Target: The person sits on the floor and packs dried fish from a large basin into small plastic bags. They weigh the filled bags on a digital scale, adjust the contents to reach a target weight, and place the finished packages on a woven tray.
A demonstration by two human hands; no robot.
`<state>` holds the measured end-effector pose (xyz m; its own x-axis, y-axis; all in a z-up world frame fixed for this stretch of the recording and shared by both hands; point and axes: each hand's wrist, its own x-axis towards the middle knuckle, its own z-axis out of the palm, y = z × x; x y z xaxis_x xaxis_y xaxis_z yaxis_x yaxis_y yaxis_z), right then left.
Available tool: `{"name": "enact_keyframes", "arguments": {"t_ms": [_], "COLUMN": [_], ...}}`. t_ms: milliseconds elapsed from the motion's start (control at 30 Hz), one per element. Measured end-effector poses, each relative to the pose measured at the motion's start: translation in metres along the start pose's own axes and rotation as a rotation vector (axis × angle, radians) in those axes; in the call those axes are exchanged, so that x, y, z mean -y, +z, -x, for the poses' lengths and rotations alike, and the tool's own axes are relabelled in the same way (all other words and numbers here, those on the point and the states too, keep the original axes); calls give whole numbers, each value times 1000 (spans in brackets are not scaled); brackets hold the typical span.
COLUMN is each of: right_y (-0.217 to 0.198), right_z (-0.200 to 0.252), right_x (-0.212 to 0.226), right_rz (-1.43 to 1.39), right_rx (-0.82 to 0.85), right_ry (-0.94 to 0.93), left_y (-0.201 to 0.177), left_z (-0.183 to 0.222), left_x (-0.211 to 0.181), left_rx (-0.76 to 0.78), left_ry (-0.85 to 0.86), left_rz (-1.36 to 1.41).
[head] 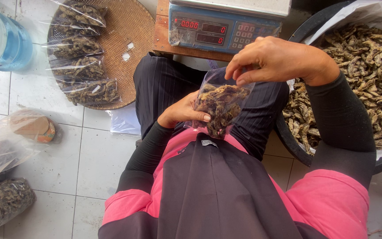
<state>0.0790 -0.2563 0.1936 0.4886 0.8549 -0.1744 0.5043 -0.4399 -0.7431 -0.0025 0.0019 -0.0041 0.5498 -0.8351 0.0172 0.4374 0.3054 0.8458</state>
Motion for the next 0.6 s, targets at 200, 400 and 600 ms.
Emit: {"name": "enact_keyframes", "arguments": {"t_ms": [200, 400, 600], "right_y": [-1, 0, 0], "right_z": [0, 1, 1], "right_x": [9, 12, 20], "right_rz": [91, 110, 112], "right_rx": [128, 130, -34], "right_ry": [-102, -173, -143], "left_y": [5, 8, 5], "left_z": [1, 2, 2], "left_x": [-8, -13, -16], "left_rx": [53, 22, -28], "left_ry": [17, -24, 57], "left_rz": [44, 33, 13]}}
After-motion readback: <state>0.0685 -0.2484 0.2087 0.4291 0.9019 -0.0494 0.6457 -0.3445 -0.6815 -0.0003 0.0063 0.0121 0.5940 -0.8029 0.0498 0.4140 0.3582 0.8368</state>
